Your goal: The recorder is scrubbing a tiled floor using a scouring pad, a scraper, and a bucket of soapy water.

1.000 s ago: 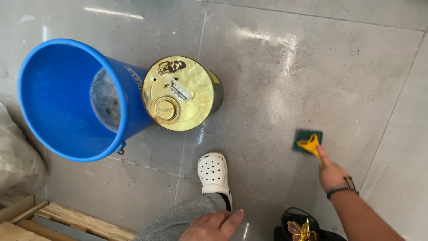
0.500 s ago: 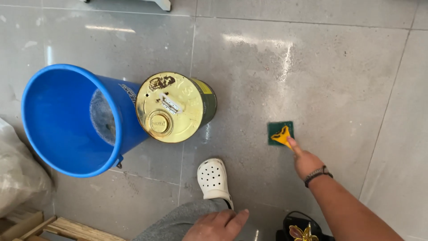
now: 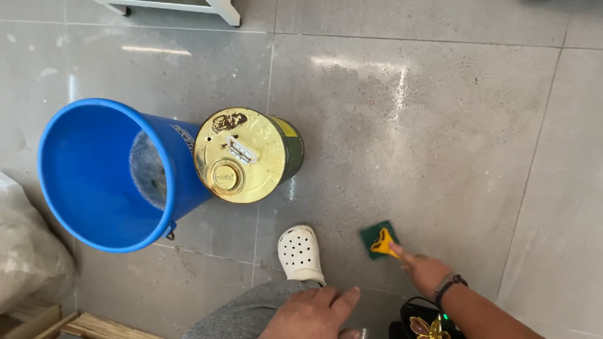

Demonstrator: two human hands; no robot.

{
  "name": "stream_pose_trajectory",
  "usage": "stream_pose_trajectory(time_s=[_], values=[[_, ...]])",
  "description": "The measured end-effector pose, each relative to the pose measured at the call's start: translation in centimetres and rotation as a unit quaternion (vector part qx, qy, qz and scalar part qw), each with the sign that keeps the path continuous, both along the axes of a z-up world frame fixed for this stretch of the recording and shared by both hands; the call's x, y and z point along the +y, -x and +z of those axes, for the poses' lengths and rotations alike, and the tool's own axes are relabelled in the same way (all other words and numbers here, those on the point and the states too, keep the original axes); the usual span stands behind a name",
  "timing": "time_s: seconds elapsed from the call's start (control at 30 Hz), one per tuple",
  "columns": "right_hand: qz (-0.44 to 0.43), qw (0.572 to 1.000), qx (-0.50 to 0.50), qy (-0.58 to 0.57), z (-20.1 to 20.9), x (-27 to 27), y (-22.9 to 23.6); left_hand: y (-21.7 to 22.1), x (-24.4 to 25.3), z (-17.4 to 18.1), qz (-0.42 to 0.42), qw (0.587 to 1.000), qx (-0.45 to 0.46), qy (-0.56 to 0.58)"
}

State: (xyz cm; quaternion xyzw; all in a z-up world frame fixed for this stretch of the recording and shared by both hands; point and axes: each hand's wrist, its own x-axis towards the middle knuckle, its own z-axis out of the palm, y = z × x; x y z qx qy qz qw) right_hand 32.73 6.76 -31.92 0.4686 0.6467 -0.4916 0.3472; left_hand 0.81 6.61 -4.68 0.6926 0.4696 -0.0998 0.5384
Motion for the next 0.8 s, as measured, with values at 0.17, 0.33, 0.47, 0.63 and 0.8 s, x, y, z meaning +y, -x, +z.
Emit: stream_pose_trajectory(time_s=[0.17, 0.33, 0.47, 0.63, 0.8], values=[[-0.042, 0.993, -0.026, -0.106, 4.0, 5.2, 1.1, -0.3, 0.6, 1.1, 0.004, 0.999, 0.022, 0.044], [0.028, 0.984, 0.052, -0.168, -1.1, 6.4, 0.2, 0.2, 0.3, 1.0, 0.009, 0.998, 0.029, 0.051], [-0.051, 0.981, -0.042, -0.184, 4.7, 10.7, 1.9, 0.3, -0.5, 0.8, 0.014, 0.997, 0.027, 0.070], [-0.093, 0.972, -0.065, -0.208, 2.8, 14.1, 2.8, 0.1, -0.7, 1.6, 0.027, 0.998, 0.027, 0.059], [-0.034, 0.995, -0.041, -0.082, 3.3, 7.6, 2.8, 0.2, -1.3, 1.2, 0.026, 0.998, 0.023, 0.061]])
